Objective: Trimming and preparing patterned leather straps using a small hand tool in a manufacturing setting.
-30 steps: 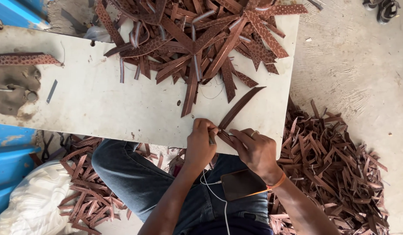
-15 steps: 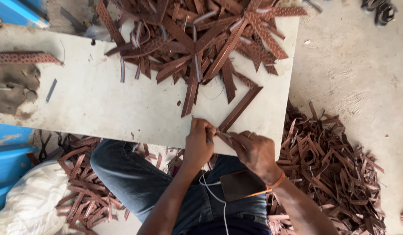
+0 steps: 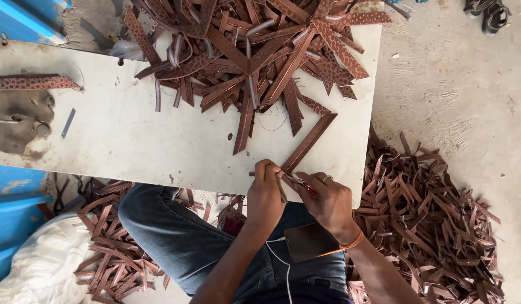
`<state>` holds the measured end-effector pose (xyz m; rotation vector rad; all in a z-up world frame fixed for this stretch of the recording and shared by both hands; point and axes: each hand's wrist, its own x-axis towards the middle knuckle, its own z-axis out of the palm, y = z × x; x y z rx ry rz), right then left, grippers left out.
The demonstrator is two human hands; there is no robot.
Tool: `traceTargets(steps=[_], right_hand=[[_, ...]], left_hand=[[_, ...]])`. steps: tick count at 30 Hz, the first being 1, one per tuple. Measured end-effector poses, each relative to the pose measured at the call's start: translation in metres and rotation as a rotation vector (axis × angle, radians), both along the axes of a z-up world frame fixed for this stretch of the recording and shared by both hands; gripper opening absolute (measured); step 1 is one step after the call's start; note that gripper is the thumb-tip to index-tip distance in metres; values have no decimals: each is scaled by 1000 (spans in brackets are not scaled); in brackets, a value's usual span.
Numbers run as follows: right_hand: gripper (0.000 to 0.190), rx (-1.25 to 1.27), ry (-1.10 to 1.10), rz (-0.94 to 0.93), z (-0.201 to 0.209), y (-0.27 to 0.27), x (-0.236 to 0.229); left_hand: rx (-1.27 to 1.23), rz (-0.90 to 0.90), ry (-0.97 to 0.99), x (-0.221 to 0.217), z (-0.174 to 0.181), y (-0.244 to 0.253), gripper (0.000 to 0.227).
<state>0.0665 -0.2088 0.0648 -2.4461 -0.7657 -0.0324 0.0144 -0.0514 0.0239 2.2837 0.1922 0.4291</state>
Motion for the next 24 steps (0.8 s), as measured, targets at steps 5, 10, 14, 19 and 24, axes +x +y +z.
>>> traceTargets(steps=[5, 10, 14, 19, 24], right_hand=[[28, 78, 19, -42, 9, 4, -3], [34, 217, 105, -72, 10, 4, -7], [37, 186, 104, -97, 10, 2, -10], [44, 223, 140, -70, 12, 0, -8], [34, 185, 74, -97, 24, 12, -8]], left_hand=[[-35, -29, 51, 5, 22, 11, 13], [-85, -58, 76, 12, 66, 20, 25], [-28, -98, 213, 8, 37, 24, 24], [97, -175, 217, 4, 6, 19, 38], [141, -174, 184, -1, -8, 10, 42]])
